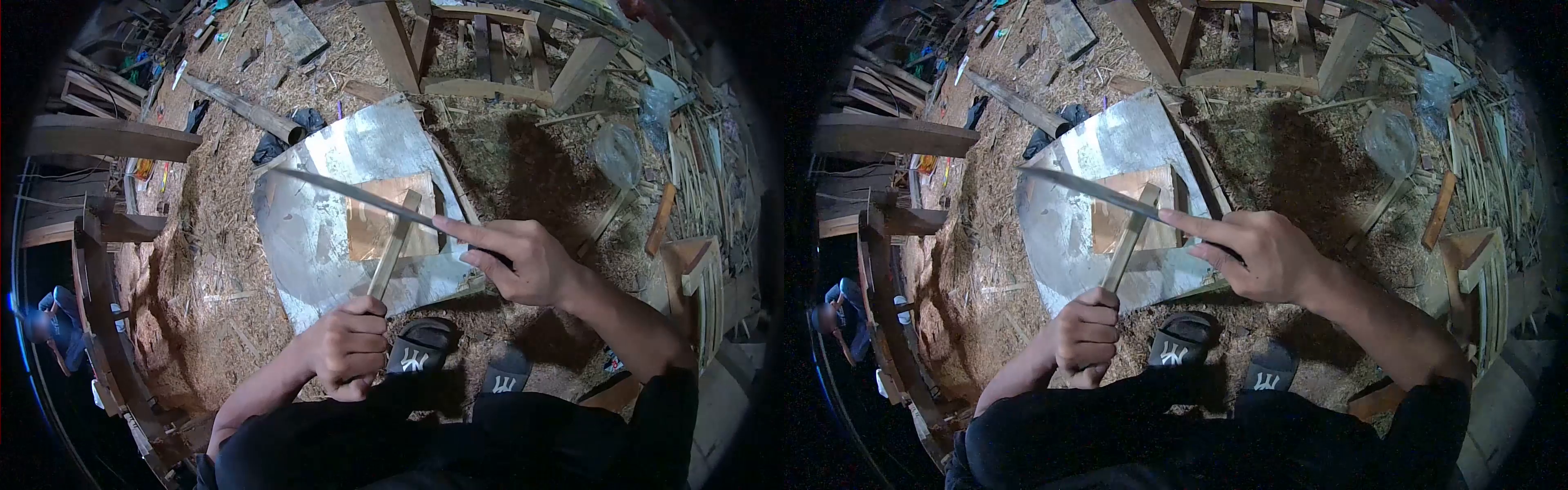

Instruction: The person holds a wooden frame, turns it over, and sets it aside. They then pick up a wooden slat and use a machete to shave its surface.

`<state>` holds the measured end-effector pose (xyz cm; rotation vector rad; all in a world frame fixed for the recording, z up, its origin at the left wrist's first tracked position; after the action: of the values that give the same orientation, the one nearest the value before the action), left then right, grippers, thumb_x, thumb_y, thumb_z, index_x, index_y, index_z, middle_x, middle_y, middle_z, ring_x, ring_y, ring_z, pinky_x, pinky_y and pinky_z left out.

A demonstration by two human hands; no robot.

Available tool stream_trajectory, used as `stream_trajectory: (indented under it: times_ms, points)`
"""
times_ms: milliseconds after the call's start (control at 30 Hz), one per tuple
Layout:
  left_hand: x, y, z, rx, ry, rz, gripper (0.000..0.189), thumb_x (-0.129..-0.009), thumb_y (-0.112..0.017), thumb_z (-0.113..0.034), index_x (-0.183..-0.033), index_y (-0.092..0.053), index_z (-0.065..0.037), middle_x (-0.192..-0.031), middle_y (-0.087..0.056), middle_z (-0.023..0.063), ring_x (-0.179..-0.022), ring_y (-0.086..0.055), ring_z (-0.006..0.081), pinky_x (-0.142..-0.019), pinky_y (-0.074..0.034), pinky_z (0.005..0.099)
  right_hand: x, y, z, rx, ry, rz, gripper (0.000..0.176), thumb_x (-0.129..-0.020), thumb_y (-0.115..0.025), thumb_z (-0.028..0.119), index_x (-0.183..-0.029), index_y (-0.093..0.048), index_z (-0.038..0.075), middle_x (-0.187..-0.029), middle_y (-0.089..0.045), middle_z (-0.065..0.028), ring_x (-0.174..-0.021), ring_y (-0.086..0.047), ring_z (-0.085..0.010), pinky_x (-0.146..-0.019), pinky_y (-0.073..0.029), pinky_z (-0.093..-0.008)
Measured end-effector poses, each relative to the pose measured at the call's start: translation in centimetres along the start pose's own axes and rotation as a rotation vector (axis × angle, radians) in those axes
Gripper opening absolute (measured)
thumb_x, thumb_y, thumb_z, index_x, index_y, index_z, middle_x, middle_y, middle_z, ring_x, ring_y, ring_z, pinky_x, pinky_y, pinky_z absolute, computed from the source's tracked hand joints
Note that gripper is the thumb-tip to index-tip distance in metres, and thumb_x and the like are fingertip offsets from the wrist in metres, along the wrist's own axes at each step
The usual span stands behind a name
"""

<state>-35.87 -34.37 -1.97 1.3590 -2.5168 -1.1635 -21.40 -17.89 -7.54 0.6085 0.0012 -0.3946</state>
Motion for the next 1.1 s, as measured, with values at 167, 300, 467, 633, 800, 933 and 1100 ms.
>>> stream_trajectory:
  times_ms: [167,300,467,633,800,933,1100]
  points:
    - [0.2,-1.1,0.2,-0.044,0.027,0.089,0.022,-0.066,-0.061,-0.024,-0.059,-0.047,-0.009,-0.062,-0.044,0.0039,-0.062,-0.052,0.024,-0.073,-0.047,0.0407,0.8,-0.9,0.4,0.143,0.059,-0.006,0.047,-0.092,-0.068,0.019,-0.138,-0.06,0.02,-0.063,-0.054,-0.0082,-0.05,-0.054,-0.0191,-0.048,-0.049,-0.0353]
    - [0.4,-1.4,0.4,-0.059,0.027,0.102,0.022,-0.065,-0.062,-0.024,-0.06,-0.047,-0.009,-0.062,-0.044,0.004,-0.062,-0.053,0.0238,-0.073,-0.047,0.0404,1.2,-0.8,0.1,0.207,0.053,-0.021,0.048,-0.09,-0.069,0.02,-0.137,-0.061,0.025,-0.062,-0.051,-0.0064,-0.048,-0.052,-0.0176,-0.045,-0.048,-0.0337]
    - [0.3,-1.2,0.4,-0.052,0.01,0.085,0.022,-0.065,-0.062,-0.024,-0.059,-0.047,-0.009,-0.062,-0.044,0.0038,-0.062,-0.052,0.0235,-0.072,-0.047,0.0404,1.1,-0.6,0.3,0.287,0.09,-0.058,0.047,-0.092,-0.068,0.021,-0.137,-0.06,0.027,-0.061,-0.05,-0.0048,-0.047,-0.049,-0.0161,-0.044,-0.048,-0.0325]
    - [0.0,-0.9,0.2,-0.018,-0.002,0.035,0.021,-0.064,-0.061,-0.022,-0.058,-0.045,-0.01,-0.061,-0.043,0.0033,-0.06,-0.051,0.023,-0.071,-0.046,0.0401,0.8,-0.5,-1.7,0.329,0.014,-0.118,0.047,-0.092,-0.067,0.022,-0.138,-0.06,0.03,-0.061,-0.048,-0.0026,-0.042,-0.045,-0.0141,-0.038,-0.045,-0.0305]
    - [0.4,-1.3,0.5,-0.051,0.005,0.073,0.02,-0.064,-0.061,-0.021,-0.057,-0.046,-0.01,-0.06,-0.042,0.0031,-0.059,-0.051,0.0226,-0.071,-0.046,0.0401,1.3,-1.0,-0.2,0.334,0.163,-0.079,0.046,-0.092,-0.067,0.021,-0.138,-0.06,0.024,-0.06,-0.052,-0.0038,-0.045,-0.049,-0.0144,-0.039,-0.046,-0.03]
    - [-0.1,-1.0,0.4,-0.02,-0.005,0.041,0.019,-0.064,-0.061,-0.021,-0.058,-0.047,-0.01,-0.06,-0.043,0.003,-0.059,-0.051,0.0225,-0.071,-0.046,0.0396,0.8,-0.3,-1.5,0.297,0.006,-0.11,0.047,-0.091,-0.069,0.022,-0.137,-0.061,0.029,-0.058,-0.048,-0.0021,-0.045,-0.049,-0.0137,-0.039,-0.046,-0.0308]
    - [0.2,-1.8,0.4,-0.089,-0.005,0.111,0.022,-0.062,-0.063,-0.024,-0.059,-0.049,-0.008,-0.06,-0.045,0.0029,-0.061,-0.051,0.0228,-0.069,-0.045,0.0373,1.0,-0.2,-0.6,0.34,0.073,-0.048,0.044,-0.094,-0.066,0.026,-0.138,-0.06,0.027,-0.056,-0.048,-0.002,-0.043,-0.046,-0.0125,-0.038,-0.045,-0.0297]
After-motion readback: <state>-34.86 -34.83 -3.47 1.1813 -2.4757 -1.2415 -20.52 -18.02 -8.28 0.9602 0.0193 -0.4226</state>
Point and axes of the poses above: each hand's wrist, its own x-axis away from the middle knuckle, its own y-axis out of the back of the hand, z = x × y, the point moved 6 cm from there along -x, towards the middle knuckle
